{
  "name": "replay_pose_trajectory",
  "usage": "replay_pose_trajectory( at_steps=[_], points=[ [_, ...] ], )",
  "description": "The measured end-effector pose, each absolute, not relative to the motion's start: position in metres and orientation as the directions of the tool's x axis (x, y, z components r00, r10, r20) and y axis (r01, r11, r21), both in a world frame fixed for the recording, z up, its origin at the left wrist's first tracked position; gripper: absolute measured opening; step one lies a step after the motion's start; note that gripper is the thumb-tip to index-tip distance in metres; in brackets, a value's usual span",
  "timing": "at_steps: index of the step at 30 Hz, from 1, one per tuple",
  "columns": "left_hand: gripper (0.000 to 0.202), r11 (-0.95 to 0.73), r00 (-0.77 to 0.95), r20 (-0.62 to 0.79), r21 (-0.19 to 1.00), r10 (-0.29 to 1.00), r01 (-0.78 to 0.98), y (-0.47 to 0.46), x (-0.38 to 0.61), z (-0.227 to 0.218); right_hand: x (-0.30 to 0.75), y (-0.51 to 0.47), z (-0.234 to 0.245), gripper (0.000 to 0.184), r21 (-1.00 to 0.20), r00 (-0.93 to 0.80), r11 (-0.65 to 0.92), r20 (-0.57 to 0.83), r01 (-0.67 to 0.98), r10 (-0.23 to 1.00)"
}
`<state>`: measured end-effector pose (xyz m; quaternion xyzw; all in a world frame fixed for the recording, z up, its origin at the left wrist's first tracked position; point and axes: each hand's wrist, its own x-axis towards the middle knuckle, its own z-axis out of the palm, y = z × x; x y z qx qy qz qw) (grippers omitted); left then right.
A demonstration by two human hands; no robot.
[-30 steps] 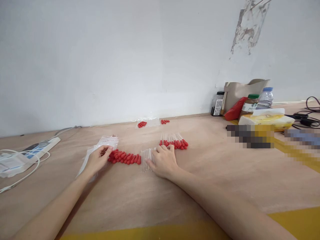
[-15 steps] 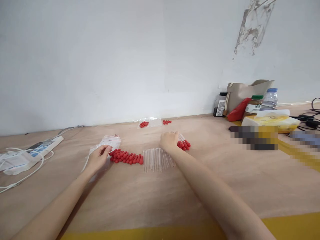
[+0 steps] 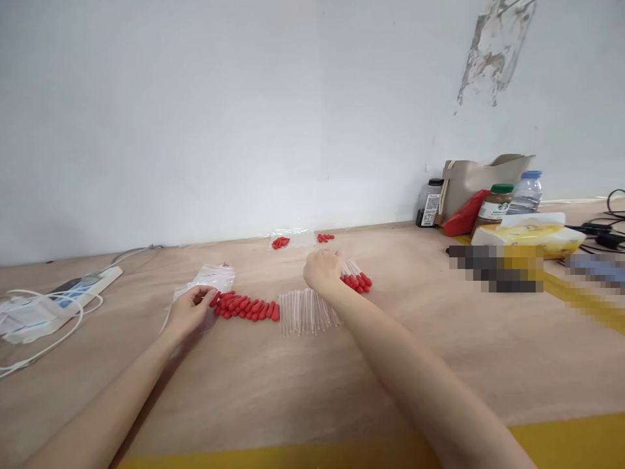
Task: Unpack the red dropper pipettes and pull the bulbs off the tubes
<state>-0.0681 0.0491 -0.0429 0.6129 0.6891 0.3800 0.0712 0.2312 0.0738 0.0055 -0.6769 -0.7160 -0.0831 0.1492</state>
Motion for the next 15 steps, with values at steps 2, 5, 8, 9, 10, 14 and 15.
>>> replay_pose_trajectory(
  at_steps=[2, 5, 8, 9, 10, 14, 15],
  points=[
    [0.03, -0.021, -0.253, 0.366, 0.602, 0.896, 0.798, 0.05, -0.071, -0.043, 0.24, 0.058, 0.006, 0.027, -0.08, -0.096, 0.137, 0.391, 0.987, 0.915],
    [0.026, 0.008, -0.278, 0.369, 0.589, 0.887, 0.808, 0.05, -0.074, -0.04, 0.259, 0.032, -0.004, 0.025, -0.113, -0.222, 0.321, 0.511, 0.94, 0.83],
    [0.026, 0.038, -0.324, 0.404, 0.575, 0.855, 0.817, 0.046, -0.071, -0.033, 0.276, 0.009, -0.021, 0.02, -0.155, -0.312, 0.503, 0.622, 0.85, 0.719],
    [0.027, 0.04, -0.34, 0.432, 0.568, 0.836, 0.822, 0.044, -0.067, -0.029, 0.281, 0.003, -0.027, 0.019, -0.148, -0.335, 0.552, 0.658, 0.82, 0.675],
    [0.027, 0.024, -0.344, 0.478, 0.557, 0.808, 0.83, 0.04, -0.061, -0.026, 0.284, -0.003, -0.031, 0.019, -0.124, -0.368, 0.598, 0.685, 0.792, 0.629],
    [0.024, -0.3, -0.093, 0.762, 0.361, 0.641, 0.883, 0.011, -0.014, -0.019, 0.287, -0.019, -0.042, 0.018, -0.021, -0.483, 0.694, 0.703, 0.72, 0.522],
    [0.021, -0.417, 0.047, 0.775, 0.286, 0.63, 0.863, 0.002, 0.001, -0.019, 0.285, -0.022, -0.044, 0.017, -0.017, -0.488, 0.698, 0.704, 0.715, 0.516]
  ],
)
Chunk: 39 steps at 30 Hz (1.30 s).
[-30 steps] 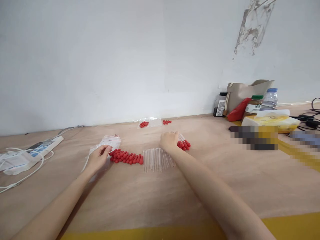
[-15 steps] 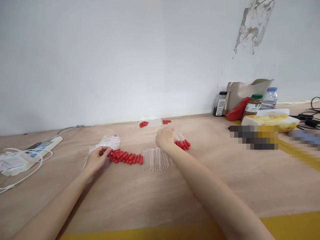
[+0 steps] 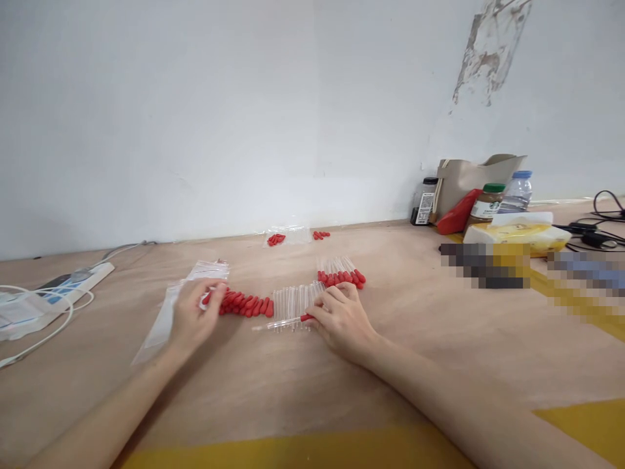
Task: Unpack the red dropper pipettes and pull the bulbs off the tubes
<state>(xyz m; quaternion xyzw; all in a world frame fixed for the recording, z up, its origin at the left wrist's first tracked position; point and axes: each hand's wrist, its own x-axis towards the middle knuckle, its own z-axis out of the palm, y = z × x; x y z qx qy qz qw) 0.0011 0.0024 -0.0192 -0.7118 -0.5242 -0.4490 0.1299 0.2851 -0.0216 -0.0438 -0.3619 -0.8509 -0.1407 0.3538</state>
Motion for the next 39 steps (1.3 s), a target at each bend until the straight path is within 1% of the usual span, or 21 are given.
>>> replay_pose_trajectory(
  at_steps=[2, 3, 5, 7, 10, 13, 21, 23, 25, 26, 27, 28, 29, 30, 31, 33, 36, 39],
  points=[
    [0.019, -0.601, 0.315, 0.719, 0.176, 0.62, 0.779, -0.014, 0.03, -0.024, 0.28, -0.025, -0.046, 0.018, -0.024, -0.479, 0.701, 0.714, 0.713, 0.511],
    [0.019, -0.663, 0.418, 0.678, 0.138, 0.605, 0.736, -0.021, 0.042, -0.027, 0.277, -0.026, -0.047, 0.018, -0.029, -0.472, 0.703, 0.721, 0.711, 0.507],
    [0.019, -0.736, 0.539, 0.631, 0.078, 0.559, 0.672, -0.029, 0.059, -0.035, 0.273, -0.028, -0.049, 0.017, -0.036, -0.464, 0.713, 0.736, 0.7, 0.493],
    [0.017, -0.759, 0.588, 0.607, 0.038, 0.535, 0.65, -0.032, 0.066, -0.042, 0.271, -0.028, -0.051, 0.017, -0.04, -0.461, 0.723, 0.745, 0.689, 0.482],
    [0.017, -0.756, 0.607, 0.579, 0.025, 0.545, 0.655, -0.03, 0.063, -0.047, 0.273, -0.028, -0.052, 0.016, -0.029, -0.476, 0.731, 0.741, 0.682, 0.473],
    [0.019, -0.757, 0.61, 0.558, 0.052, 0.563, 0.651, -0.029, 0.057, -0.048, 0.276, -0.028, -0.053, 0.019, -0.009, -0.502, 0.742, 0.731, 0.671, 0.462],
    [0.02, -0.792, 0.622, 0.57, 0.089, 0.538, 0.604, -0.034, 0.054, -0.052, 0.277, -0.032, -0.053, 0.016, -0.005, -0.515, 0.772, 0.743, 0.635, 0.428],
    [0.02, -0.79, 0.614, 0.573, 0.099, 0.543, 0.605, -0.033, 0.049, -0.053, 0.285, -0.029, -0.05, 0.016, -0.014, -0.505, 0.766, 0.744, 0.642, 0.438],
    [0.019, -0.758, 0.565, 0.595, 0.119, 0.572, 0.642, -0.03, 0.04, -0.054, 0.299, -0.021, -0.045, 0.016, -0.091, -0.441, 0.72, 0.736, 0.688, 0.514],
    [0.018, -0.729, 0.524, 0.614, 0.128, 0.591, 0.672, -0.028, 0.035, -0.054, 0.307, -0.015, -0.042, 0.017, -0.161, -0.377, 0.675, 0.725, 0.72, 0.576],
    [0.018, -0.697, 0.479, 0.635, 0.134, 0.606, 0.704, -0.025, 0.031, -0.053, 0.315, -0.009, -0.04, 0.018, -0.244, -0.325, 0.627, 0.686, 0.74, 0.651],
    [0.019, -0.67, 0.442, 0.655, 0.133, 0.613, 0.731, -0.023, 0.028, -0.051, 0.323, -0.003, -0.038, 0.019, -0.316, -0.317, 0.609, 0.633, 0.728, 0.707],
    [0.021, -0.649, 0.418, 0.671, 0.125, 0.613, 0.751, -0.021, 0.026, -0.049, 0.33, 0.003, -0.037, 0.02, -0.382, -0.312, 0.597, 0.59, 0.705, 0.745],
    [0.024, -0.635, 0.406, 0.682, 0.112, 0.609, 0.764, -0.019, 0.026, -0.046, 0.335, 0.008, -0.036, 0.019, -0.419, -0.327, 0.593, 0.55, 0.688, 0.768],
    [0.028, -0.629, 0.405, 0.687, 0.098, 0.603, 0.771, -0.018, 0.028, -0.043, 0.338, 0.012, -0.037, 0.019, -0.439, -0.342, 0.594, 0.526, 0.674, 0.778],
    [0.032, -0.627, 0.42, 0.689, 0.065, 0.591, 0.776, -0.017, 0.034, -0.037, 0.341, 0.016, -0.04, 0.019, -0.437, -0.366, 0.596, 0.504, 0.673, 0.782],
    [0.028, -0.642, 0.464, 0.675, 0.02, 0.574, 0.766, -0.015, 0.045, -0.033, 0.337, 0.017, -0.046, 0.02, -0.407, -0.39, 0.602, 0.494, 0.687, 0.777],
    [0.023, -0.678, 0.511, 0.662, -0.008, 0.548, 0.735, -0.008, 0.052, -0.038, 0.334, 0.018, -0.051, 0.018, -0.405, -0.402, 0.617, 0.5, 0.675, 0.767]
  ],
)
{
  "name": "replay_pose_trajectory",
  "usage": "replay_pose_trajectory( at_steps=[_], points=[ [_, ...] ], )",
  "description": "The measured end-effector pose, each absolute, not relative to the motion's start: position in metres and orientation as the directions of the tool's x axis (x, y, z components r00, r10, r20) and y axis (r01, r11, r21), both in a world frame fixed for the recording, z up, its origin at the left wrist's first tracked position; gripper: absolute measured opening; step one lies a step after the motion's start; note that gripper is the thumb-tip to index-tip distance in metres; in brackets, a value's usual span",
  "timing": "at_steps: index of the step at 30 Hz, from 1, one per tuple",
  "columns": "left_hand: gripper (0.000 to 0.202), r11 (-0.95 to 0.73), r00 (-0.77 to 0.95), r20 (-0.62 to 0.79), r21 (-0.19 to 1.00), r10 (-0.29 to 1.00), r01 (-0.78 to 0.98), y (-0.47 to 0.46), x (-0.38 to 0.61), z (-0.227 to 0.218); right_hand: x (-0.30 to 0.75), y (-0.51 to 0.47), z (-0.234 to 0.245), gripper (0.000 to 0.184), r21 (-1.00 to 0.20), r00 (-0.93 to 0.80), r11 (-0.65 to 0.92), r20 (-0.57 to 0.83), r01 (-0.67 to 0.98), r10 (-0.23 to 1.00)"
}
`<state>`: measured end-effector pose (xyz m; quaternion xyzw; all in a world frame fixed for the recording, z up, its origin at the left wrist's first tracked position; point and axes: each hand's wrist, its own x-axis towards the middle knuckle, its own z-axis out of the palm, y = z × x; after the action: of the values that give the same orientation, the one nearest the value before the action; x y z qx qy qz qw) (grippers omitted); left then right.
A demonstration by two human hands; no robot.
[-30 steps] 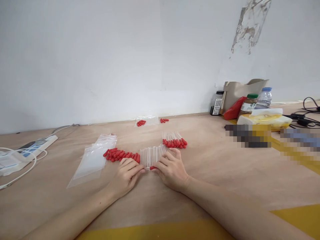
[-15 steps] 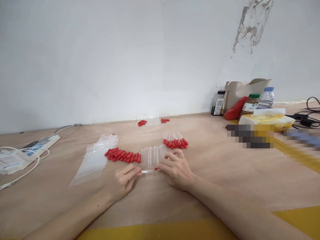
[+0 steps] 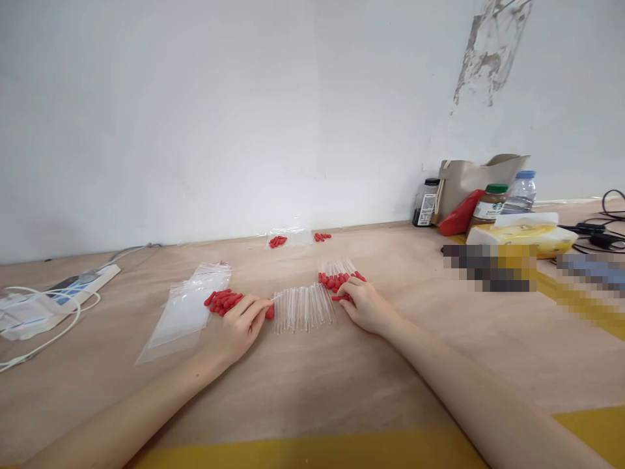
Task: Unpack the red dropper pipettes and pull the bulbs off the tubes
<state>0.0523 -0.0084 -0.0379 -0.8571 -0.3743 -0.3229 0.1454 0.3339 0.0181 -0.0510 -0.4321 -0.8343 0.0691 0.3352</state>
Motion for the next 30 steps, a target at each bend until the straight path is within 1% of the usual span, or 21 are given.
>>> replay_pose_trajectory(
  at_steps=[3, 5, 11, 14, 17, 19, 21, 23, 25, 26, 28, 30],
  points=[
    [0.02, -0.692, 0.517, 0.666, -0.001, 0.538, 0.722, -0.002, 0.057, -0.044, 0.333, 0.024, -0.055, 0.017, -0.419, -0.379, 0.618, 0.523, 0.665, 0.763],
    [0.02, -0.701, 0.508, 0.672, 0.025, 0.539, 0.712, 0.0, 0.059, -0.046, 0.332, 0.029, -0.057, 0.018, -0.426, -0.353, 0.609, 0.539, 0.669, 0.765],
    [0.017, -0.749, 0.511, 0.638, 0.162, 0.576, 0.642, -0.003, 0.062, -0.049, 0.329, 0.038, -0.059, 0.018, -0.437, -0.314, 0.576, 0.536, 0.691, 0.784],
    [0.022, -0.743, 0.515, 0.603, 0.206, 0.609, 0.637, -0.003, 0.062, -0.051, 0.328, 0.036, -0.06, 0.019, -0.426, -0.289, 0.55, 0.536, 0.719, 0.793],
    [0.026, -0.736, 0.529, 0.566, 0.223, 0.632, 0.64, -0.004, 0.063, -0.051, 0.328, 0.029, -0.058, 0.019, -0.398, -0.296, 0.541, 0.529, 0.741, 0.795],
    [0.027, -0.736, 0.531, 0.563, 0.226, 0.633, 0.638, -0.005, 0.063, -0.05, 0.328, 0.022, -0.054, 0.018, -0.414, -0.315, 0.541, 0.498, 0.732, 0.808],
    [0.032, -0.738, 0.53, 0.571, 0.218, 0.627, 0.639, -0.005, 0.065, -0.049, 0.327, 0.016, -0.05, 0.013, -0.472, -0.337, 0.524, 0.426, 0.709, 0.84],
    [0.04, -0.741, 0.546, 0.569, 0.18, 0.615, 0.647, -0.005, 0.066, -0.046, 0.327, 0.013, -0.047, 0.008, -0.52, -0.338, 0.497, 0.374, 0.695, 0.864],
    [0.047, -0.75, 0.593, 0.539, 0.114, 0.598, 0.652, -0.004, 0.068, -0.043, 0.329, 0.016, -0.045, 0.007, -0.531, -0.27, 0.46, 0.397, 0.711, 0.877],
    [0.048, -0.753, 0.619, 0.515, 0.084, 0.593, 0.652, -0.003, 0.069, -0.042, 0.331, 0.02, -0.045, 0.008, -0.533, -0.2, 0.424, 0.427, 0.732, 0.882],
    [0.047, -0.75, 0.654, 0.454, 0.053, 0.606, 0.659, 0.0, 0.07, -0.039, 0.337, 0.033, -0.045, 0.011, -0.556, -0.005, 0.284, 0.45, 0.781, 0.893],
    [0.044, -0.744, 0.668, 0.396, 0.06, 0.63, 0.666, 0.003, 0.068, -0.038, 0.346, 0.05, -0.045, 0.013, -0.592, 0.179, 0.091, 0.382, 0.801, 0.907]
  ],
)
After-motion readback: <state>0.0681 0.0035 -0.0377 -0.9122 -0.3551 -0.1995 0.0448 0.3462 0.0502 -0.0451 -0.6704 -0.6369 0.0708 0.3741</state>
